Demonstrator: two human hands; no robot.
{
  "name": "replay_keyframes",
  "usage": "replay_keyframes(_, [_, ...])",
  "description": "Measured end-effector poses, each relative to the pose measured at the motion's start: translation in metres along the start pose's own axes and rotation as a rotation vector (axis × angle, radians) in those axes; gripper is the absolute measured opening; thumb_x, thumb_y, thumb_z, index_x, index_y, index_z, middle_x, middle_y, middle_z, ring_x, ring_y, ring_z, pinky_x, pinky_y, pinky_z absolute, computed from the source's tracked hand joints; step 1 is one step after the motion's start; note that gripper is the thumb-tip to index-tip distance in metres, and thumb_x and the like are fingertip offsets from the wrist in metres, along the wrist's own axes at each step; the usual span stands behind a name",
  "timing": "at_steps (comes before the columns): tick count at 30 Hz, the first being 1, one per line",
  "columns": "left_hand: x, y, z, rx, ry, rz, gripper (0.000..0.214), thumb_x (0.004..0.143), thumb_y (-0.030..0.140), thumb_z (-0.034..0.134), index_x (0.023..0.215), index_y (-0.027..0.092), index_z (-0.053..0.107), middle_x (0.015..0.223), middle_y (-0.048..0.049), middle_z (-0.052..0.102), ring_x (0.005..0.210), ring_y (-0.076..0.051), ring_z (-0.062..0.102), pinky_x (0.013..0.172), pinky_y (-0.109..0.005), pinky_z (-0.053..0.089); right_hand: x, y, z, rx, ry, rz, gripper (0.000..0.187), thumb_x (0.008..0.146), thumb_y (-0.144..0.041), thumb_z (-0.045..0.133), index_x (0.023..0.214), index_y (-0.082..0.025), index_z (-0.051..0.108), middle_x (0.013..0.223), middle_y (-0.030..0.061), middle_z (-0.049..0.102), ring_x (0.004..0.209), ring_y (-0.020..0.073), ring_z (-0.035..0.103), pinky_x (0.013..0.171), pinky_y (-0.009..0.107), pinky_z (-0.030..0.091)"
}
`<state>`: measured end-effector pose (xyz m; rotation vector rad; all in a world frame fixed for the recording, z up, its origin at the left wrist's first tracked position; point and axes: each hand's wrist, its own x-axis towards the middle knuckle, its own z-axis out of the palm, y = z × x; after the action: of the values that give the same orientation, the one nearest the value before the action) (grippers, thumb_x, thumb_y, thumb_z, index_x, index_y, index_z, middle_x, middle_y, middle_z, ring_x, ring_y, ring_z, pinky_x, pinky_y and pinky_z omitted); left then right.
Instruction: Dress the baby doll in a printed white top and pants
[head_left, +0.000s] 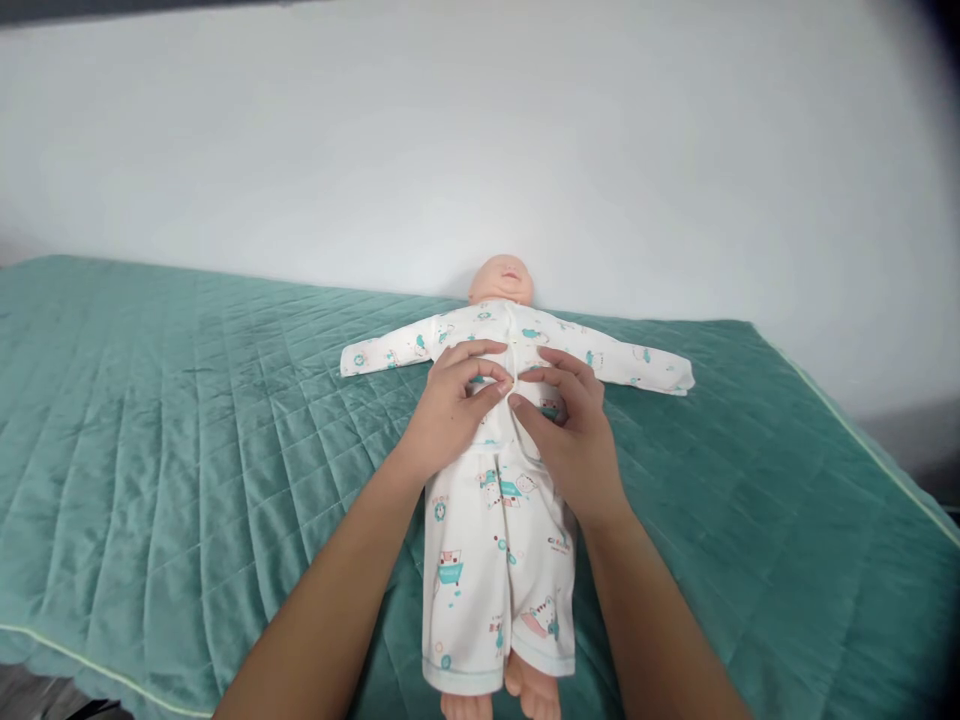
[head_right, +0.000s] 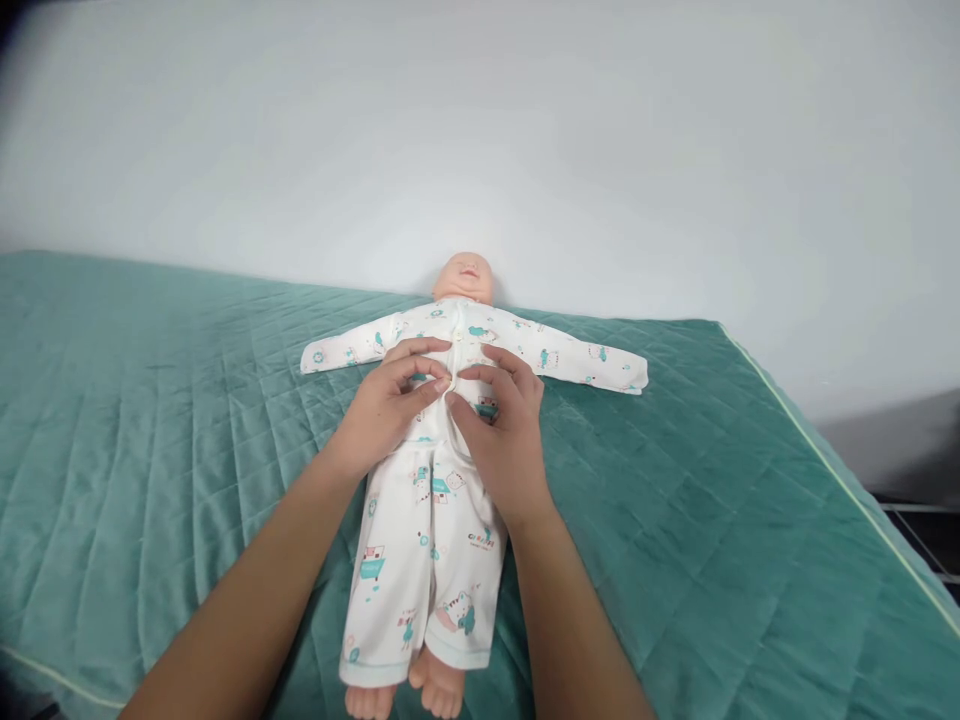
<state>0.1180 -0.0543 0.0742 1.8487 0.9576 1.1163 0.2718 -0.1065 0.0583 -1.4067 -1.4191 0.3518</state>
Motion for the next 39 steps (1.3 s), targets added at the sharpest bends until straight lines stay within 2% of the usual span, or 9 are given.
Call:
replay_keyframes(3, [0.0001, -0.0007, 0.0017, 0.0, 0.023, -0.026, 0.009, 0.092, 0.023, 0.065, 0.088, 0.025, 0.072, 0.134, -0.0014, 0.062, 0.129, -0.022, 0.052, 0.098, -0.037, 0.047, -0.0002, -0.0009, 0.0001, -0.006, -0.006, -0.006, 0.02, 0.085, -0.027, 0.071, 0.104, -0.032, 0.067, 0.141, 0.0021, 0.055, 0.134, 0.0276, 0.045, 0.104, 0.05, 0.045])
replay_keyframes(9, [-0.0042, 0.0, 0.0086, 0.135, 0.138, -0.002, 0.009, 0.091, 0.026, 0.067, 0.091, 0.028, 0.076, 0.105, -0.0029, 0.065, 0.114, -0.022, 0.051, 0.1, -0.038, 0.045, -0.0006, -0.0022, -0.0003, 0.019, 0.006, 0.014, 0.014, 0.087, -0.03, 0.07, 0.101, -0.03, 0.068, 0.14, 0.0025, 0.056, 0.135, 0.027, 0.046, 0.103, 0.048, 0.044])
replay_keyframes(15, [-0.0051, -0.0007, 0.0086, 0.195, 0.181, 0.097, 0.009, 0.092, 0.021, 0.066, 0.091, 0.026, 0.073, 0.099, -0.0014, 0.069, 0.105, -0.02, 0.057, 0.1, -0.039, 0.046, -0.0013, -0.0045, -0.002, 0.086, 0.038, 0.066, 0.008, 0.087, -0.028, 0.067, 0.094, -0.027, 0.066, 0.139, 0.0038, 0.058, 0.128, 0.0264, 0.052, 0.081, 0.039, 0.049])
replay_keyframes(24, [-0.0054, -0.0025, 0.0065, 0.222, 0.168, 0.123, 0.012, 0.09, 0.019, 0.067, 0.091, 0.026, 0.075, 0.098, -0.0014, 0.07, 0.104, -0.02, 0.059, 0.098, -0.038, 0.047, -0.0023, -0.0042, -0.0001, 0.06, 0.041, 0.042, 0.009, 0.087, -0.026, 0.068, 0.094, -0.029, 0.072, 0.137, 0.0039, 0.057, 0.128, 0.0268, 0.052, 0.078, 0.038, 0.05])
replay_keyframes(31, [-0.005, -0.002, 0.0058, 0.247, 0.142, 0.14, 0.007, 0.09, 0.023, 0.07, 0.093, 0.026, 0.075, 0.101, -0.002, 0.07, 0.106, -0.02, 0.059, 0.1, -0.039, 0.046, -0.001, -0.0033, -0.0006, 0.025, 0.033, 0.026, 0.012, 0.088, -0.028, 0.068, 0.099, -0.031, 0.073, 0.138, 0.0029, 0.058, 0.128, 0.0272, 0.052, 0.092, 0.045, 0.049])
replay_keyframes(39, [-0.0055, -0.0002, 0.0096, 0.286, 0.169, 0.112, 0.008, 0.088, 0.017, 0.067, 0.091, 0.024, 0.068, 0.101, -0.0017, 0.068, 0.106, -0.021, 0.058, 0.103, -0.04, 0.044, 0.0006, -0.002, -0.002, 0.037, -0.021, 0.063, 0.015, 0.085, -0.028, 0.071, 0.099, -0.032, 0.075, 0.142, 0.0015, 0.056, 0.129, 0.0289, 0.05, 0.084, 0.042, 0.051])
